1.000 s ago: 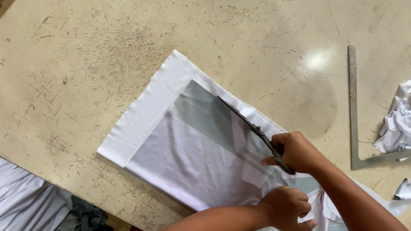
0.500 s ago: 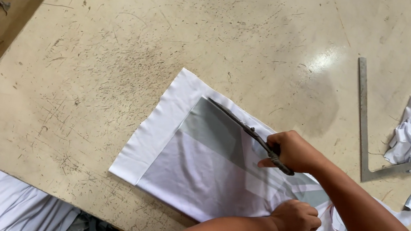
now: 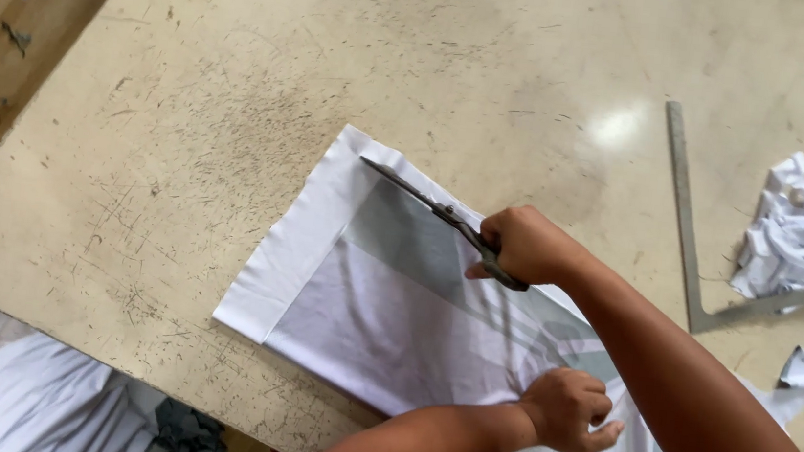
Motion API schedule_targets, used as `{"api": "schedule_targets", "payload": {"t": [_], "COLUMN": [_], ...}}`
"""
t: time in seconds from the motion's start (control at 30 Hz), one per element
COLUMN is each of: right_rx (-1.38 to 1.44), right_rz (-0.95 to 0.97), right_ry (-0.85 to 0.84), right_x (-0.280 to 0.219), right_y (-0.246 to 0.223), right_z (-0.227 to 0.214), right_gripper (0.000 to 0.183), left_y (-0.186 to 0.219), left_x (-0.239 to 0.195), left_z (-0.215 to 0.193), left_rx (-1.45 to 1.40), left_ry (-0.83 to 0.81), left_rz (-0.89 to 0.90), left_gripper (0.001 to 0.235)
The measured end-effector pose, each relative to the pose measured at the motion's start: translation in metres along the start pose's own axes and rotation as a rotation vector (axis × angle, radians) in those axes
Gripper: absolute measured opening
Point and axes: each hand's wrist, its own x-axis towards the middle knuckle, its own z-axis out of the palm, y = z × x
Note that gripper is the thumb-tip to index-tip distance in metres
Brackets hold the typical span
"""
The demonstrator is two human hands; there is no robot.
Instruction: Marking a pattern on a printed fabric piece with chalk and a ruler, then cutting it out with scissors and folding it.
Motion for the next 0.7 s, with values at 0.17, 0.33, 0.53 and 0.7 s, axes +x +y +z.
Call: {"api": "schedule_targets", "payload": {"t": [0.17, 0.33, 0.53, 0.7], "right_rx": [-0.278, 0.032, 0.763, 1.385], "right_rz": [0.101, 0.173, -0.023, -0.122], "right_ry": [0.059, 0.178, 0.637, 0.709], "right_x": [-0.083, -0.180, -0.274, -0.319], "right_y": [0.004, 0.074, 0.128, 0.151], "right_z": [-0.005, 0.034, 0.172, 0.323], "right_gripper": [0.060, 0.056, 0.045, 0.029], "left_y": [-0.008, -0.022, -0.067, 0.010], "left_x": [-0.001, 0.000, 0.009, 0.021], "left_z": [0.000, 0.002, 0.005, -0.055], "left_rx": [0.076, 0.126, -0.213, -0.337], "left_ry": [-0.038, -0.111, -0.105, 0.026], "left_rz": [0.070, 0.122, -0.095, -0.334], "left_gripper": [0.038, 0.045, 0.015, 0.017]}}
